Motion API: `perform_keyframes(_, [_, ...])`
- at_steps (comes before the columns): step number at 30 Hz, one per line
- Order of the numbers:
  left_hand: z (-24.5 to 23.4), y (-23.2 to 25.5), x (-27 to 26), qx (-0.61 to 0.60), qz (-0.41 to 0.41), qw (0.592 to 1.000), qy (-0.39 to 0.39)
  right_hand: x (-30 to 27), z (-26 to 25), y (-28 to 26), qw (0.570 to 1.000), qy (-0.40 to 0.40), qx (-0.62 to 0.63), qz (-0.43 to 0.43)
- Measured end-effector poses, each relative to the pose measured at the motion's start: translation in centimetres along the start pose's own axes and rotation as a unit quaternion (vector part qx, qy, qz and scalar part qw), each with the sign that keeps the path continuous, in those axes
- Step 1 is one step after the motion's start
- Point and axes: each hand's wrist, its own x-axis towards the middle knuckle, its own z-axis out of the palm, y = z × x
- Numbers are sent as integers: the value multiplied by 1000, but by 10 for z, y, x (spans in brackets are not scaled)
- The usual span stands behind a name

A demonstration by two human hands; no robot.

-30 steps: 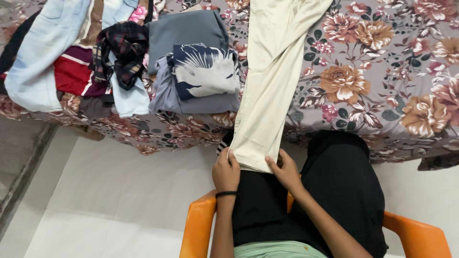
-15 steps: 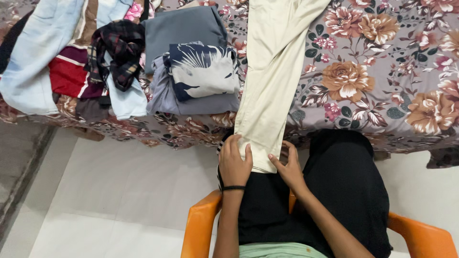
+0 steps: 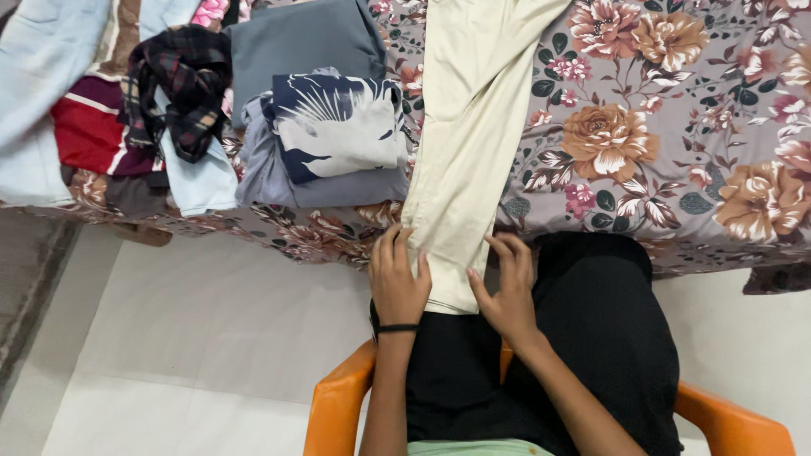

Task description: The person folds light-colored pants and a plaid scarf on a bed.

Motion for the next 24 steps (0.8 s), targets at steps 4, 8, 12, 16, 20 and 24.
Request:
perform_keyframes(4, [11,9,21,21,89,996,-16,42,-5,-6,992,-24,-108,-64])
perform_keyframes(8, [27,13,38,50,123,990,-39,69,2,5,981,-77,-147,-104])
perform_keyframes(12, [32,9,45,50,102,993,-37,67,6,17,977,-89,-150,-125])
perform_keyframes(16, [38,16,61,-15,100,995,-10,61,13,23,978,-67,-154,-124])
perform_keyframes(20, [66,36,102,-65,113,991,-2,61,19,27,978,-52,-162,-119])
perform_keyframes(24, [122,45,165,-72,135,988,-2,62,24,28,979,-32,-160,-121])
